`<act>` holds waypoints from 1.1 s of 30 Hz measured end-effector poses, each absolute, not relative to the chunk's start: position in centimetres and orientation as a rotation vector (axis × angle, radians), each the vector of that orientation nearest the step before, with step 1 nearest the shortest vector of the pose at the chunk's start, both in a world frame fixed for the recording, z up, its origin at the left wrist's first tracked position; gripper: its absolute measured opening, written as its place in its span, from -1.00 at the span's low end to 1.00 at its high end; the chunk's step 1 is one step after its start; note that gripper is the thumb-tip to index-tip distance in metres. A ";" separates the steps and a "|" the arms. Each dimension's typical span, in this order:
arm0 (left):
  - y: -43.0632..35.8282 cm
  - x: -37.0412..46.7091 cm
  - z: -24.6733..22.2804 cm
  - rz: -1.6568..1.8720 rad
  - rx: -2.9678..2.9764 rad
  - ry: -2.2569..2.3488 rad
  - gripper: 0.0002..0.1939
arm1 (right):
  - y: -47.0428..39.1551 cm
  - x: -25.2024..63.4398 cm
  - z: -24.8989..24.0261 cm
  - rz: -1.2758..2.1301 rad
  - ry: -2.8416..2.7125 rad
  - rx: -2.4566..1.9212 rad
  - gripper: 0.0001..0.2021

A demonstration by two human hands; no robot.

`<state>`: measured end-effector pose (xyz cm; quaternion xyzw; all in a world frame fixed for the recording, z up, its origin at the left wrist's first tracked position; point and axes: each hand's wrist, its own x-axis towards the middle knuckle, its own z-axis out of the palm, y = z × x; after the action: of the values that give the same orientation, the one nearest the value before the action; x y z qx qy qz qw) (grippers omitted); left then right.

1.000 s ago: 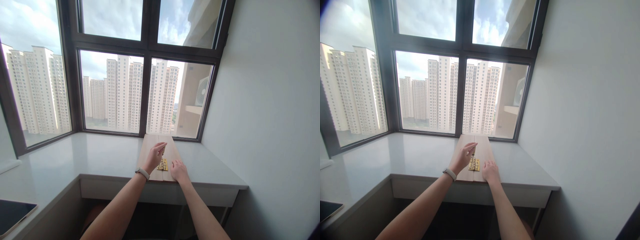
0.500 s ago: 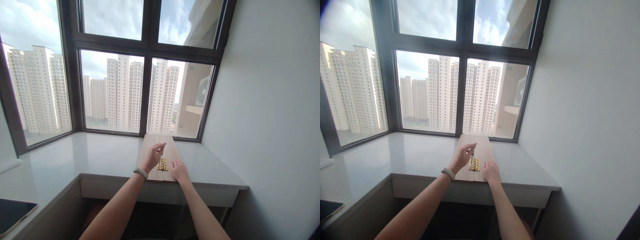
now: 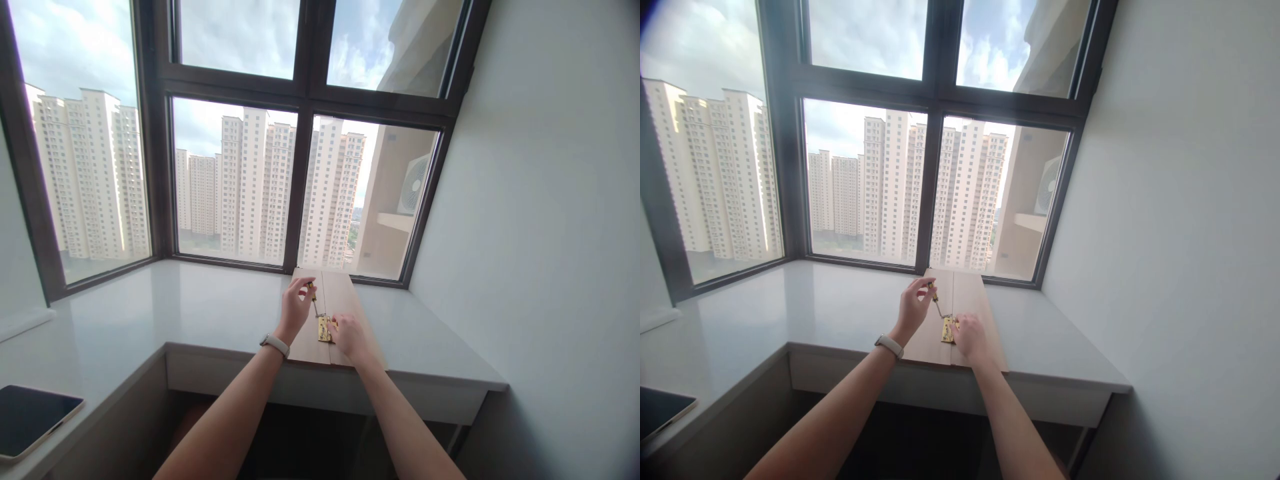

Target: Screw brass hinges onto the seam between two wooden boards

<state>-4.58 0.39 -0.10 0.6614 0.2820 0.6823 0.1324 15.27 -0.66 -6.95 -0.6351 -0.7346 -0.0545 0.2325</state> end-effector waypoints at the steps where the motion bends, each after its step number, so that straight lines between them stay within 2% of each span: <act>1: 0.5 -4.8 -0.4 1.985 1.897 0.836 -0.78 | -0.6 14.5 -6.7 -0.112 -2.061 -1.756 -0.73; 8: 1.0 -6.5 -2.1 1.967 1.836 0.887 -0.79 | 1.7 12.3 -5.9 -0.050 -2.220 -1.811 -0.83; 15: 1.5 -7.9 -3.1 1.967 1.761 0.941 -0.80 | 6.8 14.0 -4.3 -0.004 -2.005 -1.723 -0.86; 26: 1.8 -8.9 -3.9 1.935 1.730 0.975 -0.81 | 10.5 14.0 -7.0 0.123 -1.926 -1.711 -0.89; 29: 2.0 -8.8 -3.6 1.925 1.731 0.949 -0.80 | 9.6 13.5 -5.4 0.134 -1.861 -1.590 -0.83; 33: 1.9 -8.1 -2.5 1.877 1.753 0.869 -0.79 | 6.2 12.0 -1.2 0.372 -1.880 -1.237 -0.74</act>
<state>-8.14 1.91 -2.53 0.6317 0.3131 0.6762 0.2136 12.04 6.16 -1.17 -0.4928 -0.7490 0.1482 0.4173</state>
